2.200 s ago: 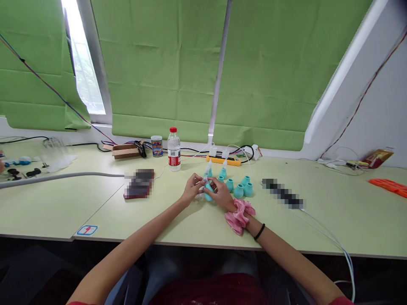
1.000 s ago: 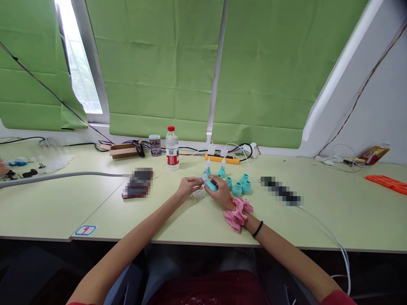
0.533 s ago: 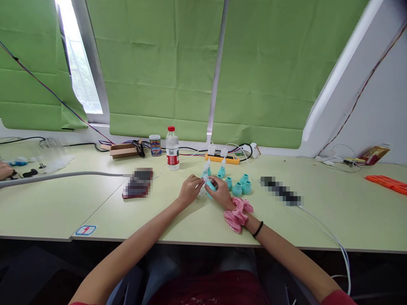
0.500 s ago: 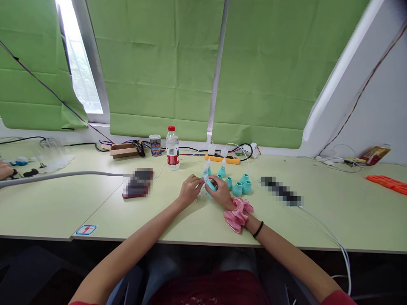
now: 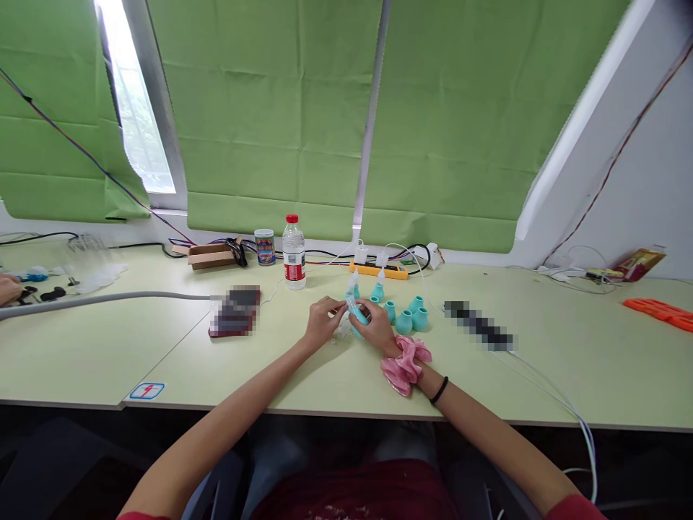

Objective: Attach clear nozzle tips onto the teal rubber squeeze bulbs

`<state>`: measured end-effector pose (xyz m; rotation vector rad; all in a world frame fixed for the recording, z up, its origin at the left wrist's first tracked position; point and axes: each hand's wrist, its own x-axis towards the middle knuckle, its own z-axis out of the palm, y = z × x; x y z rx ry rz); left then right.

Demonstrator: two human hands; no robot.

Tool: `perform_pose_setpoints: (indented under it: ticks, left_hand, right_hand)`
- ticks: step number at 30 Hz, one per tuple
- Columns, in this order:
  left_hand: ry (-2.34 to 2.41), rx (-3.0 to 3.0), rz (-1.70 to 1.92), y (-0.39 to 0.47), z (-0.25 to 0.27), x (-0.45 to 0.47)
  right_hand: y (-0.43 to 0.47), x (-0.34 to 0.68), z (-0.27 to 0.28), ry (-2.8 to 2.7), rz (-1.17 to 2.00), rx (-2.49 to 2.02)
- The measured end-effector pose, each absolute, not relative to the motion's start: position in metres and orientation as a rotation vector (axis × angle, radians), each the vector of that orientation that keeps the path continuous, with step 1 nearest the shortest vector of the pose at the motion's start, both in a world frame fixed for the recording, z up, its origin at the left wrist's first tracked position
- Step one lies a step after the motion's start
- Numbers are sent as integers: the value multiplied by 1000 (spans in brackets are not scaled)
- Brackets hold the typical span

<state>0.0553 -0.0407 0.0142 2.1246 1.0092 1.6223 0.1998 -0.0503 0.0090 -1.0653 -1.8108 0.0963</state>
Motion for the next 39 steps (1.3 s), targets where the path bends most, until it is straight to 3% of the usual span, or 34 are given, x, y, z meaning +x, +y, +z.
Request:
perform_pose_setpoints:
  ticks: [18,39]
  left_hand:
    - [1069,2717,1395,-35,16,52]
    - [957,2148,1556,-38,14,55]
  right_hand:
    - [-49,201,5,-1834,50,-1060]
    - [-47,200,6,-1771,196,-1020]
